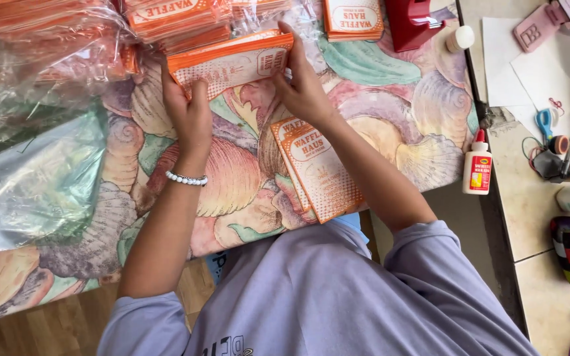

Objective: Applying glue to paper sleeves and folding them to assemble food packaging

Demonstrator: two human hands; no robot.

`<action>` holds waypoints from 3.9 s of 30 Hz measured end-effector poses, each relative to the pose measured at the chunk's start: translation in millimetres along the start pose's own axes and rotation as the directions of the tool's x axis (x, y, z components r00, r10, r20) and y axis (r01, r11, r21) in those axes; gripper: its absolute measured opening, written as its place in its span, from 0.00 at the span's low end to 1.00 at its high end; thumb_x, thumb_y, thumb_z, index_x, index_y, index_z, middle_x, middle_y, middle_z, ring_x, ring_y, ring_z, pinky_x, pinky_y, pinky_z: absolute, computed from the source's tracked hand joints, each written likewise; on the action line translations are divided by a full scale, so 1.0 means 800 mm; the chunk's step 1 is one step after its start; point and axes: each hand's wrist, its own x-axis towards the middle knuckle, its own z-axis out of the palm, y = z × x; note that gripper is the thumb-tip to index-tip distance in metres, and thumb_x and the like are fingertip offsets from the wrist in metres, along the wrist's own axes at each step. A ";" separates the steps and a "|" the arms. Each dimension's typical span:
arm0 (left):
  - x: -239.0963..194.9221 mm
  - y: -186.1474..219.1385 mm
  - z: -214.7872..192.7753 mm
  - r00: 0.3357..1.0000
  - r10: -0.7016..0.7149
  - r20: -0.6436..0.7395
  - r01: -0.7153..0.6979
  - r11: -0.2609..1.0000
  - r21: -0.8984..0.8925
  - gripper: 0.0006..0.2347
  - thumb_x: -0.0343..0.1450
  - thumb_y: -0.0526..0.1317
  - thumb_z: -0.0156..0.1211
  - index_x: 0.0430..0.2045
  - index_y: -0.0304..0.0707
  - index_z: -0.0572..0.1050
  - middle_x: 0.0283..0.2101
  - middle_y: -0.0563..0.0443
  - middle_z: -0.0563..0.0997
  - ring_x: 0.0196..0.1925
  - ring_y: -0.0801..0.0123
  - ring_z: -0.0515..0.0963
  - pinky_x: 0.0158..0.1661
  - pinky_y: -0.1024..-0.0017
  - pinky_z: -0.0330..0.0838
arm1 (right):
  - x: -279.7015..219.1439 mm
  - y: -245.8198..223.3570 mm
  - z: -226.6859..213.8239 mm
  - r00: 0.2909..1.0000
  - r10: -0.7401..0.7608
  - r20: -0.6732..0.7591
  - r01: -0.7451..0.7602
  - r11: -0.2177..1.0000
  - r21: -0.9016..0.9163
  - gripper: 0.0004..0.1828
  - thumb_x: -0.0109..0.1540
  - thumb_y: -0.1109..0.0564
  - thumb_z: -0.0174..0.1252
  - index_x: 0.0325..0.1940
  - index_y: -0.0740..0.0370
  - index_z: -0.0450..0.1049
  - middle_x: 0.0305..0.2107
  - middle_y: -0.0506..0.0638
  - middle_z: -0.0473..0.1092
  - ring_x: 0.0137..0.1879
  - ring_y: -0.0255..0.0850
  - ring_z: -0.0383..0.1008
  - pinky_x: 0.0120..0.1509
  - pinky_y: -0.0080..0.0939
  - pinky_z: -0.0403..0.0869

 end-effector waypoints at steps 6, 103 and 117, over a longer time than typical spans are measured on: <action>0.004 0.046 0.002 0.996 -0.050 0.074 0.046 0.998 0.049 0.18 0.71 0.25 0.48 0.56 0.33 0.70 0.38 0.54 0.77 0.23 0.84 0.61 0.21 0.85 0.56 | 0.007 -0.038 -0.015 0.980 0.165 -0.110 -0.179 0.975 -0.129 0.26 0.71 0.64 0.46 0.73 0.63 0.51 0.37 0.51 0.74 0.29 0.33 0.65 0.27 0.34 0.61; -0.178 0.058 -0.110 0.841 0.033 0.539 -0.481 0.500 0.720 0.30 0.76 0.58 0.52 0.69 0.36 0.66 0.76 0.31 0.54 0.78 0.35 0.44 0.70 0.36 0.32 | -0.141 -0.028 -0.004 0.865 0.290 -0.410 -0.320 0.947 -0.005 0.06 0.60 0.58 0.72 0.35 0.62 0.82 0.20 0.46 0.72 0.30 0.29 0.67 0.38 0.33 0.69; -0.176 0.061 -0.063 0.694 -0.102 0.713 -0.577 0.515 0.635 0.32 0.75 0.64 0.43 0.72 0.46 0.61 0.78 0.38 0.48 0.79 0.37 0.41 0.69 0.32 0.28 | -0.135 -0.053 -0.015 0.852 0.334 -0.404 -0.301 0.943 0.143 0.09 0.63 0.58 0.70 0.45 0.62 0.79 0.33 0.48 0.78 0.38 0.32 0.78 0.47 0.35 0.78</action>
